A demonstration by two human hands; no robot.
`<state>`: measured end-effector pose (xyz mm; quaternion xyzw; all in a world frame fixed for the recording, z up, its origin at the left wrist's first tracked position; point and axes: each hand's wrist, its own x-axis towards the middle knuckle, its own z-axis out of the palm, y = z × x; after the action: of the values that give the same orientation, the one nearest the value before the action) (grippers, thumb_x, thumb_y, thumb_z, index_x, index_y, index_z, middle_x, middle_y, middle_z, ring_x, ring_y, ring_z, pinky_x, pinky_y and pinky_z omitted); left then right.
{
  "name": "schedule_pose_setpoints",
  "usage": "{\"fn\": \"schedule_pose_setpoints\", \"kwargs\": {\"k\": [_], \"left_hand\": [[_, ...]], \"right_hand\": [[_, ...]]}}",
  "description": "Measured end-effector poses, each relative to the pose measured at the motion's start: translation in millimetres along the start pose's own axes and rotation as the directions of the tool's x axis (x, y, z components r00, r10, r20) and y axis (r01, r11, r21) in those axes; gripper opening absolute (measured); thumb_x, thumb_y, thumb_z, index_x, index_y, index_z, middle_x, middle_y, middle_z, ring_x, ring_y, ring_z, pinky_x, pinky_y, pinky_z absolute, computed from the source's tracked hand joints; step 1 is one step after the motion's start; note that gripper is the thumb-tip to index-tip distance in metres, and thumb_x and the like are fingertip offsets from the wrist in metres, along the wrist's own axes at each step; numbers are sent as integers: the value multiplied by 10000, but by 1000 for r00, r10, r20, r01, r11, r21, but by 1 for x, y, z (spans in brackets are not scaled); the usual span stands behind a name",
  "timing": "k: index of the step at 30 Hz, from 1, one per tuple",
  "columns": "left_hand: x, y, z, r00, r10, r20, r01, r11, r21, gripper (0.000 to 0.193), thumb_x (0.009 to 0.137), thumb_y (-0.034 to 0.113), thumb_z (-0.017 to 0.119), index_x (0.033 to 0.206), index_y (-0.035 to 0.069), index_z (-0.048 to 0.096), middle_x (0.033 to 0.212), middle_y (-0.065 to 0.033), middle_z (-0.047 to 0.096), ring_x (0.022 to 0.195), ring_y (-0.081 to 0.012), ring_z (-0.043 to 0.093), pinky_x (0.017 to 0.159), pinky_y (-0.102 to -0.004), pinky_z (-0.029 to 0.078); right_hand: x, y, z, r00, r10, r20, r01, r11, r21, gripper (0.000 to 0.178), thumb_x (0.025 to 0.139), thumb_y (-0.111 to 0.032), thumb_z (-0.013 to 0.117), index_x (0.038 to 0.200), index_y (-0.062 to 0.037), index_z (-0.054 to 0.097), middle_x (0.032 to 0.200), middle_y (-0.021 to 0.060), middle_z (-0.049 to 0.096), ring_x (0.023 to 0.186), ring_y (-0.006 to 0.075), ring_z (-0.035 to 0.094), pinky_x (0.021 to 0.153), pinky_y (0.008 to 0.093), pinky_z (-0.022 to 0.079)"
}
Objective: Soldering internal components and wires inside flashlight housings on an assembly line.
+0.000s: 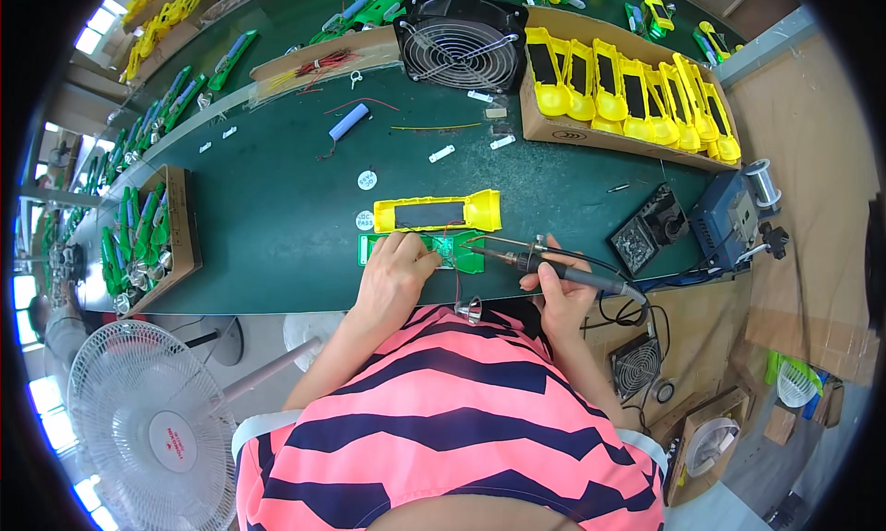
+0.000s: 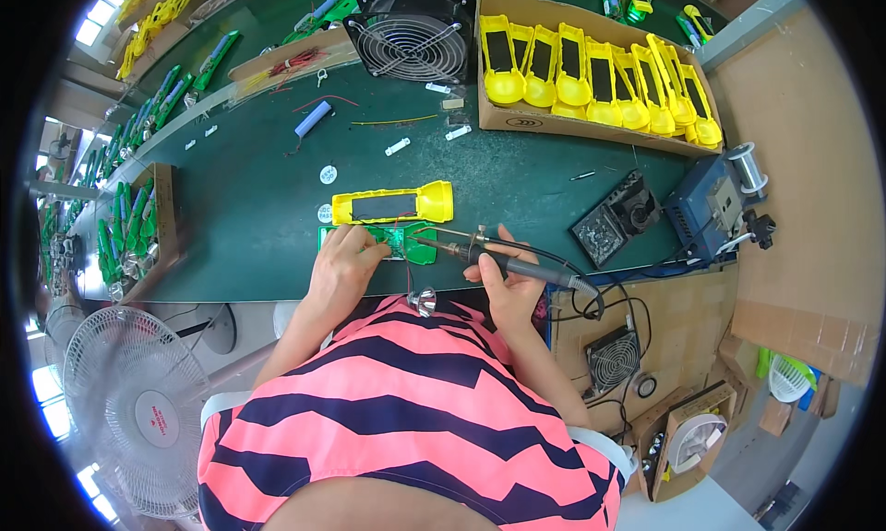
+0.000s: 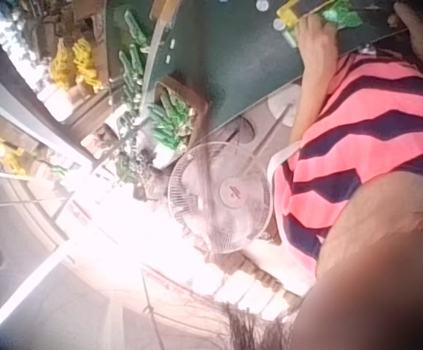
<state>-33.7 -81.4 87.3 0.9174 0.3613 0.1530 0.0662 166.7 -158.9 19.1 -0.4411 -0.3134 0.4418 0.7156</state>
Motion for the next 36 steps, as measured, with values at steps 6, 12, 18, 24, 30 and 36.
{"fn": "schedule_pose_setpoints", "kwargs": {"k": [6, 12, 18, 24, 30, 36], "left_hand": [[11, -23, -26, 954, -246, -169, 208, 955, -210, 192, 644, -1, 633, 833, 36, 628, 792, -84, 498, 732, -247, 512, 627, -330, 433], [27, -56, -31, 996, 10, 88, -5, 998, -56, 159, 652, 38, 635, 811, 53, 641, 821, -59, 498, 810, -223, 476, 714, -329, 419], [27, -63, -22, 995, 27, 95, -30, 999, 36, 73, 645, 36, 622, 714, 56, 606, 824, -36, 507, 826, -219, 472, 730, -325, 399], [25, -67, -17, 992, -33, 125, 39, 998, -44, 55, 660, 18, 600, 709, 37, 583, 834, -53, 503, 821, -229, 469, 754, -328, 408], [27, -68, -13, 987, -71, 142, 76, 997, -34, 47, 656, 15, 601, 698, 22, 581, 842, -58, 509, 818, -234, 470, 745, -329, 413], [24, -67, -12, 992, -78, 98, 82, 996, -35, 48, 641, -1, 607, 682, 6, 585, 833, -67, 513, 803, -243, 469, 723, -321, 423]], "right_hand": [[13, -6, 10, 1000, 12, -14, -12, 1000, 12, 153, 797, 8, 567, 936, 40, 514, 755, 108, 595, 611, 147, 613, 576, 243, 507], [40, -2, 33, 987, 120, 110, -115, 992, -51, 160, 800, -29, 585, 915, 55, 510, 739, 105, 605, 629, 127, 614, 569, 218, 505], [58, 15, 50, 976, 126, 176, -112, 990, -85, 150, 780, -47, 617, 877, 34, 535, 742, 87, 605, 603, 121, 609, 528, 196, 462], [60, 23, 56, 960, 171, 224, -148, 982, -116, 141, 799, -55, 598, 889, 36, 539, 760, 95, 603, 615, 124, 602, 566, 218, 493], [58, 27, 58, 960, 161, 231, -129, 981, -148, 145, 795, -54, 604, 891, 35, 543, 770, 98, 605, 615, 126, 604, 566, 219, 493], [57, 26, 63, 956, 163, 244, -115, 973, -200, 146, 793, -48, 603, 893, 41, 545, 779, 104, 608, 639, 141, 618, 579, 225, 500]]}}
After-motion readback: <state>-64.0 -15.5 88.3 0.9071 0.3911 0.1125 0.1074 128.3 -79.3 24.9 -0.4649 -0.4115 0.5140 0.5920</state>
